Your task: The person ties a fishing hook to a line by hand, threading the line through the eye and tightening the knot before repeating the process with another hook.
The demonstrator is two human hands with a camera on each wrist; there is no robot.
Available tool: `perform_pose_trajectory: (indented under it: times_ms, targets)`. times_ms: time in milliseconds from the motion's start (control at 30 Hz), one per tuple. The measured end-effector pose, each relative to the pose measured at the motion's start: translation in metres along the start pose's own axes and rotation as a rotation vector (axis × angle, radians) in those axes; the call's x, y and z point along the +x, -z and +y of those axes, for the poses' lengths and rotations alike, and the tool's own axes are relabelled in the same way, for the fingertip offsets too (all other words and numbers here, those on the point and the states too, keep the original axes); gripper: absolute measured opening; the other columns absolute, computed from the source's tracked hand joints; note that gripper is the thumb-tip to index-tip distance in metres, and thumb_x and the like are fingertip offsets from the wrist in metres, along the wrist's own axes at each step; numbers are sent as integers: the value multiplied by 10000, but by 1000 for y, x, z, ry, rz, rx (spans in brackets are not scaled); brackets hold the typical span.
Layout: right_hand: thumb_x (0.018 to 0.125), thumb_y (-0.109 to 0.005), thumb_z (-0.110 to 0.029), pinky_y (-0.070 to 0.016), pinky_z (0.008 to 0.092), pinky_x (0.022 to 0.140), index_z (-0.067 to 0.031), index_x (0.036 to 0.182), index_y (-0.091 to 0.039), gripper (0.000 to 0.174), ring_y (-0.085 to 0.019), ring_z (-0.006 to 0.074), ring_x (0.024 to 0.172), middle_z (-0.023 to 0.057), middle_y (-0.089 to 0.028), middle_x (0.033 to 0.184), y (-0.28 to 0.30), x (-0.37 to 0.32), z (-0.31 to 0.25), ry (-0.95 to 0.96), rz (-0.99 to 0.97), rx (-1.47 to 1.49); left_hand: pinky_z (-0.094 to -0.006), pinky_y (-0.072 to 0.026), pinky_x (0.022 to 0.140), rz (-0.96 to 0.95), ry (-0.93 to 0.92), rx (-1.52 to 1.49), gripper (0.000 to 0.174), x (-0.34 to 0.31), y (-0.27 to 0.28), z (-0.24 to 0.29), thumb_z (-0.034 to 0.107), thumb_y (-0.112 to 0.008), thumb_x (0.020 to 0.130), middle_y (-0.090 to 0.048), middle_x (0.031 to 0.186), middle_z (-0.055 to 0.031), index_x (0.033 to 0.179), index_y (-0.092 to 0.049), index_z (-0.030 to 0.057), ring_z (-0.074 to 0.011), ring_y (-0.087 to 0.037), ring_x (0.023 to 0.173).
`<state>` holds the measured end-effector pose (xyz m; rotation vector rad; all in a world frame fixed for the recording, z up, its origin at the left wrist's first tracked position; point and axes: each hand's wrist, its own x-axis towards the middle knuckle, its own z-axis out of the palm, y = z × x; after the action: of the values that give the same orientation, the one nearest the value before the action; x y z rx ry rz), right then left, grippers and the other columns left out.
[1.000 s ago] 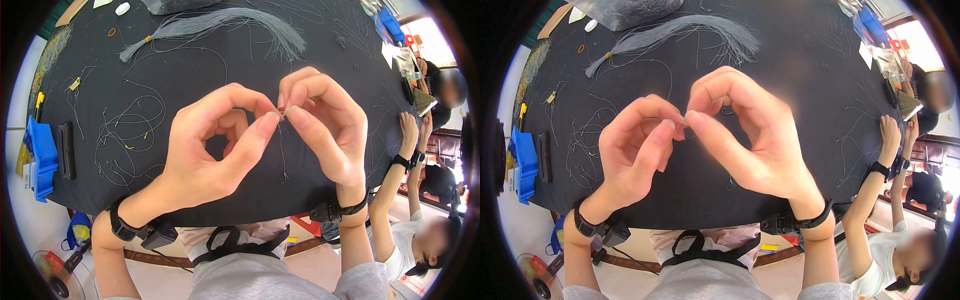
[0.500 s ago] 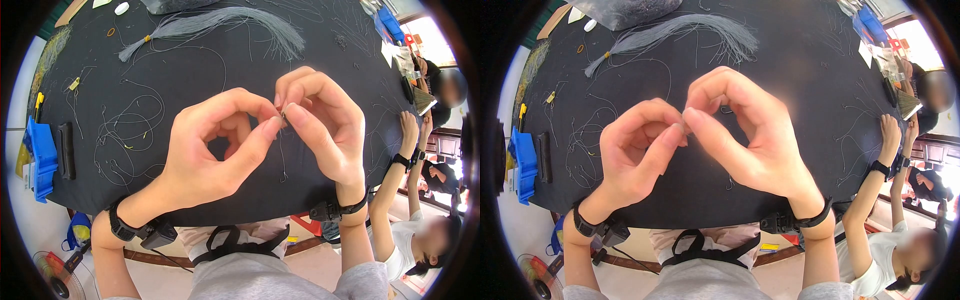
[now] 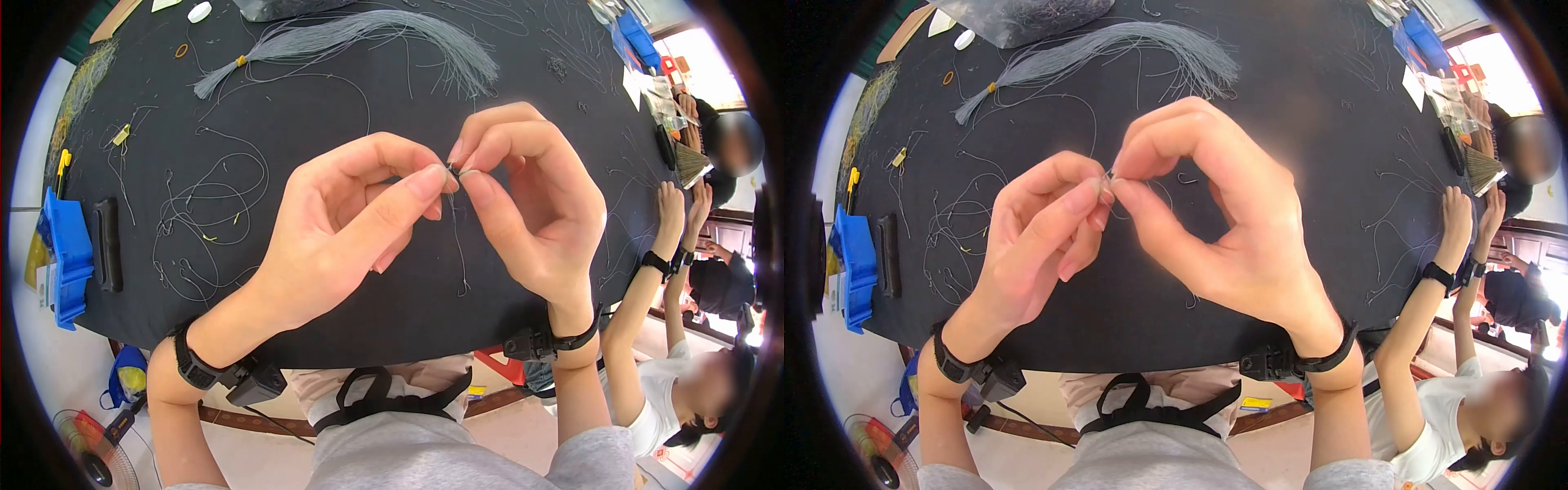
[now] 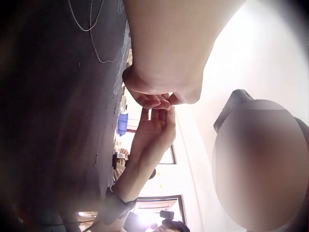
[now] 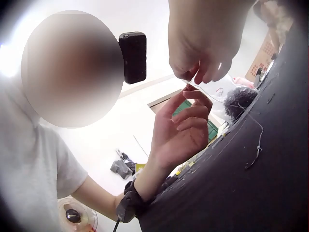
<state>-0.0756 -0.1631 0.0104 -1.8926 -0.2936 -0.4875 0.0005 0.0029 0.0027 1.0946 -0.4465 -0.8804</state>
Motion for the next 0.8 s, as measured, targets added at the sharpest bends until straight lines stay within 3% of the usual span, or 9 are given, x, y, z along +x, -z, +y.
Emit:
perform_pose_trajectory:
  times_ms: [800]
  targets:
    - [807,-521,128,-451,288,753,47,956,-512,171,-532,174,862,169,-540,959,-2,-1,-2,2,-5,-7,-182,-316,456,-40,-3,-41,206,-1,1,-1,173,-531,913,-560,790,-43,985,-540,-20,-38,-411,483]
